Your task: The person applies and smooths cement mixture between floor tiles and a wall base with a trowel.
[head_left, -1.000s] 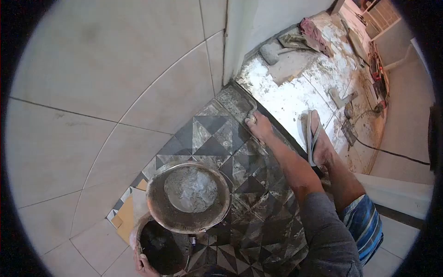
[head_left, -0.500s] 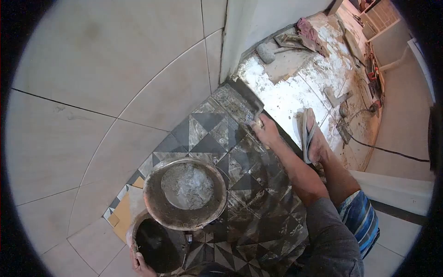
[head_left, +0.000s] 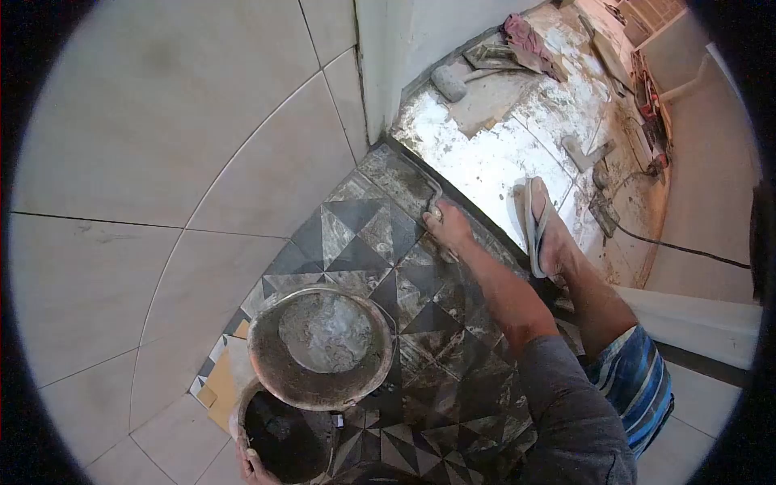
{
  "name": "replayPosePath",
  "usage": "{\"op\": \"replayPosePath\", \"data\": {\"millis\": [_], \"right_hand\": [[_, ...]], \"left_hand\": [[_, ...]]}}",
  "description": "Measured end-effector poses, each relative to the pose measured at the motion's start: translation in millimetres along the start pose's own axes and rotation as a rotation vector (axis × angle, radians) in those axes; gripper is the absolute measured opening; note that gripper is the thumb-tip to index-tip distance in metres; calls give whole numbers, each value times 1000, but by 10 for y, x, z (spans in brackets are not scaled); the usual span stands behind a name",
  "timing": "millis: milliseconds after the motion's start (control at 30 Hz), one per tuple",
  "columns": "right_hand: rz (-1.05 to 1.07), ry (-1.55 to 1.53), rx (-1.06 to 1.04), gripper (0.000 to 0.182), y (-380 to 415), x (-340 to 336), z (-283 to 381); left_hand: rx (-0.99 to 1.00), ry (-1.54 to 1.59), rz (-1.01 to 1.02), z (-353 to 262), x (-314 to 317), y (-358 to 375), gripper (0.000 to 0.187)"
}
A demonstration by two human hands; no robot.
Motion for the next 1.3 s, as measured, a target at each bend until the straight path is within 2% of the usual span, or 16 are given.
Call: {"op": "replayPosePath", "data": {"millis": [100,233,300,333,367,433,533,733,933,1000,1100,1300], "right_hand": [[25,5,-37,49,-59,-142,18],[-36,-13,-95,44,75,-342,65],[-87,-78,-135,41,180,-400,75],[-104,-48,-78,39,232,-436,112],[-101,-44,-84,39,224,-433,139],[-7,9,12,51,184,-398,141],[-67,47,-117,40,75,-251,301],[-18,130,-58,43,-269,40,383],[-85,140,-96,42,-373,145,288],[-114,105,-107,41,-335,97,299],[-57,63,-12,40,-228,-57,348],[-73,-88,-165,40,199,-472,478]], "left_hand": [[-109,-18,15,24,-25,6,53],[-64,-5,-33,153,-92,3,54],[-202,-14,20,291,-148,-7,54],[-209,-9,17,315,-143,2,54],[-174,56,-8,314,-129,-2,53],[-139,123,-37,267,-106,-5,53],[-97,84,-42,214,-100,-4,52],[-48,5,-8,204,-84,-12,50],[-108,118,-19,250,-59,-42,48],[-152,120,-17,268,-79,-15,47],[-173,117,-29,342,-100,13,47],[-54,106,-15,218,-118,31,47]]}}
Point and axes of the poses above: each hand's wrist, its own y-axis away from the middle knuckle, its own x-axis out of the palm, z = x × y, the point moved 3 cm from there along -y, towards the middle knuckle, and after that the axes turned 5 degrees about -y, right-handed, at the moved point
